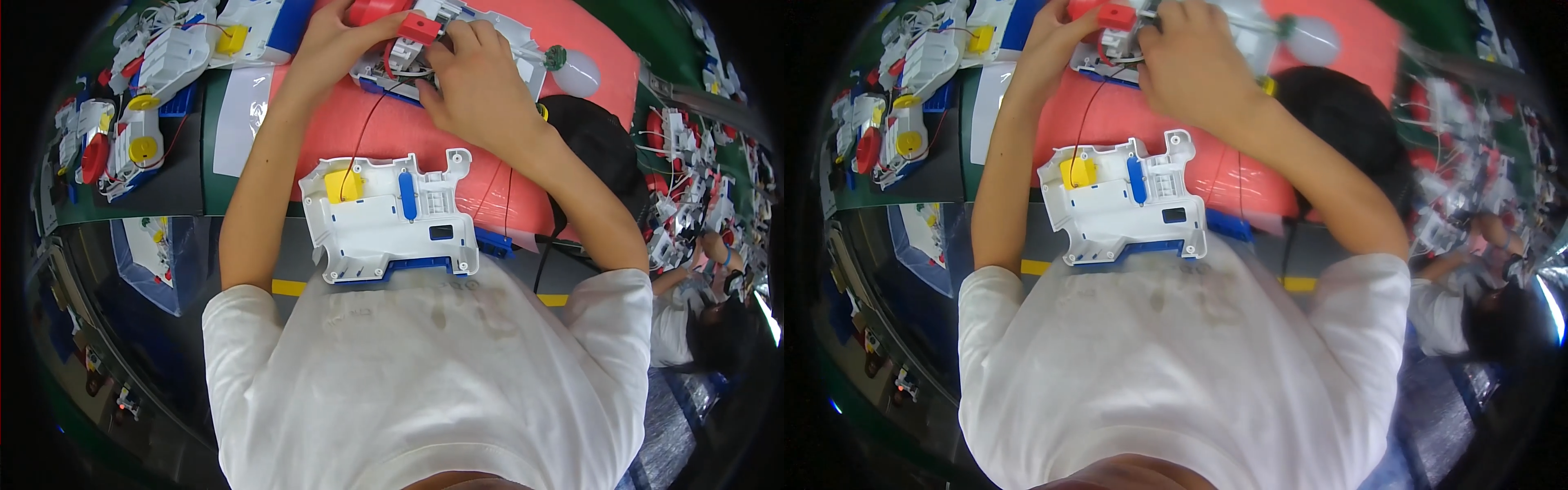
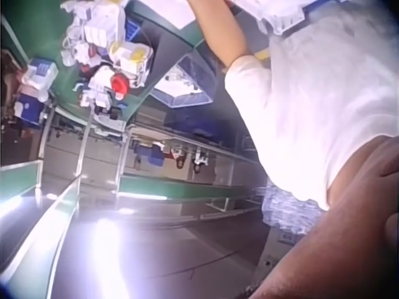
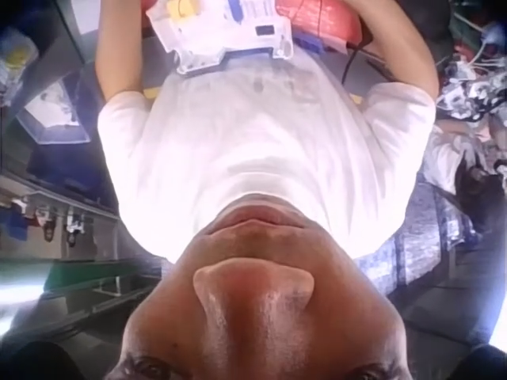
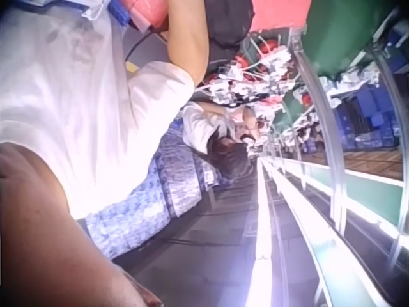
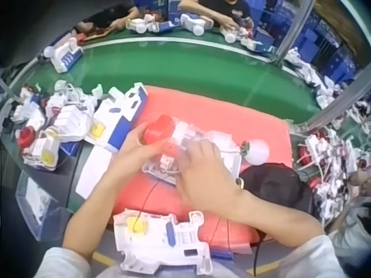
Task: Assembling the internal and external components of a plastic electronic device on a factory line.
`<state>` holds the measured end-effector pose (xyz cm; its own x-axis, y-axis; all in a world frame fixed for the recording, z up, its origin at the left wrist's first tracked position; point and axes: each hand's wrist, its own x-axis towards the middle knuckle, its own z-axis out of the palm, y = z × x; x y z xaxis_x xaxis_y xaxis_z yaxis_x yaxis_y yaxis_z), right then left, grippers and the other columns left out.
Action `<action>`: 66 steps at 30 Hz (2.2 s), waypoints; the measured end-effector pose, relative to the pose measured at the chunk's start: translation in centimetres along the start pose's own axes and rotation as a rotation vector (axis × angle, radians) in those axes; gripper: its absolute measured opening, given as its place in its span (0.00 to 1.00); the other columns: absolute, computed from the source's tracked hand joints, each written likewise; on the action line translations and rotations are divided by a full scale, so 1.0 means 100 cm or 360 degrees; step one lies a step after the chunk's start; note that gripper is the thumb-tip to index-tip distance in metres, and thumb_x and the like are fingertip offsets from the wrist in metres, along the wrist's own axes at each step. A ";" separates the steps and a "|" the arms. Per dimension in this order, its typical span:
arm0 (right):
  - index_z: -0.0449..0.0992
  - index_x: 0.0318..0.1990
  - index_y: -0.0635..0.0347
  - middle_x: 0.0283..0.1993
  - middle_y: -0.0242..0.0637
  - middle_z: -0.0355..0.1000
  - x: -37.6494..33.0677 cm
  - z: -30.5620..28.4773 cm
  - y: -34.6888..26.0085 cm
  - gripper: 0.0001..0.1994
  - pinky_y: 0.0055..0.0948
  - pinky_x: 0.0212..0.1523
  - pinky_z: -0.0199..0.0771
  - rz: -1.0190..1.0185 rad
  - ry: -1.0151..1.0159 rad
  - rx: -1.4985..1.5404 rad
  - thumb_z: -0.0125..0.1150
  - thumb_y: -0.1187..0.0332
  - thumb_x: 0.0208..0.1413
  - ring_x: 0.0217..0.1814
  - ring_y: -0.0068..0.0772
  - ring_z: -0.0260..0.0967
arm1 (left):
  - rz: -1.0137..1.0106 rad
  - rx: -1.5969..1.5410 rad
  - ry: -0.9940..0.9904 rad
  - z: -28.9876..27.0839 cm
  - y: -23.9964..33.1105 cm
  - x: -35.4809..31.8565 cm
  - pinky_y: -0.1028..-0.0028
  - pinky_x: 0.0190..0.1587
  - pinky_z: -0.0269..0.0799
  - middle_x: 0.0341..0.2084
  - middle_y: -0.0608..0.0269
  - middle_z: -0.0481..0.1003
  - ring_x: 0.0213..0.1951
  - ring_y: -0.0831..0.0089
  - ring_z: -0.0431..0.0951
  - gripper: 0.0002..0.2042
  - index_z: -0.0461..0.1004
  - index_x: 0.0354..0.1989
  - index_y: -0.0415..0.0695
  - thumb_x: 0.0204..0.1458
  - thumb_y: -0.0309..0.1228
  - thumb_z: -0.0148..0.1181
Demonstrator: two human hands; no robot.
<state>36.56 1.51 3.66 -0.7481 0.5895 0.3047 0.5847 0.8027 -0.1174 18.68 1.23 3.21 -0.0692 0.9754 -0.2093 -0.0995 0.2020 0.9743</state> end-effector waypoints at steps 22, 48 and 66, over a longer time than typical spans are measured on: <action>0.72 0.45 0.54 0.41 0.38 0.69 -0.006 -0.006 0.002 0.18 0.46 0.52 0.60 -0.0190 -0.0345 -0.0187 0.61 0.56 0.49 0.50 0.40 0.65 | 0.0132 -0.0068 -0.0176 0.000 -0.001 0.008 0.83 0.29 0.66 0.32 0.63 0.76 0.28 0.83 0.72 0.18 0.70 0.47 0.34 0.47 0.26 0.62; 0.77 0.38 0.63 0.43 0.39 0.71 0.000 -0.025 -0.001 0.22 0.46 0.56 0.58 -0.0291 -0.0284 -0.0387 0.63 0.51 0.44 0.50 0.39 0.64 | 0.0045 -0.0063 -0.0106 -0.004 -0.008 0.010 0.83 0.24 0.64 0.30 0.64 0.75 0.24 0.83 0.71 0.22 0.67 0.49 0.33 0.46 0.27 0.64; 0.74 0.39 0.62 0.40 0.43 0.70 -0.041 -0.068 0.032 0.17 0.37 0.40 0.71 0.0503 -0.0023 0.0577 0.63 0.58 0.47 0.40 0.41 0.70 | 0.0328 0.0517 -0.0066 -0.019 -0.031 0.023 0.75 0.43 0.72 0.44 0.51 0.73 0.44 0.69 0.76 0.32 0.64 0.55 0.37 0.44 0.40 0.67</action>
<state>43.64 1.07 8.42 -0.5570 0.8088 0.1884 0.6390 0.5623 -0.5248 16.95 2.72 -0.44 -0.0141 0.9999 -0.0090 0.2326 0.0120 0.9725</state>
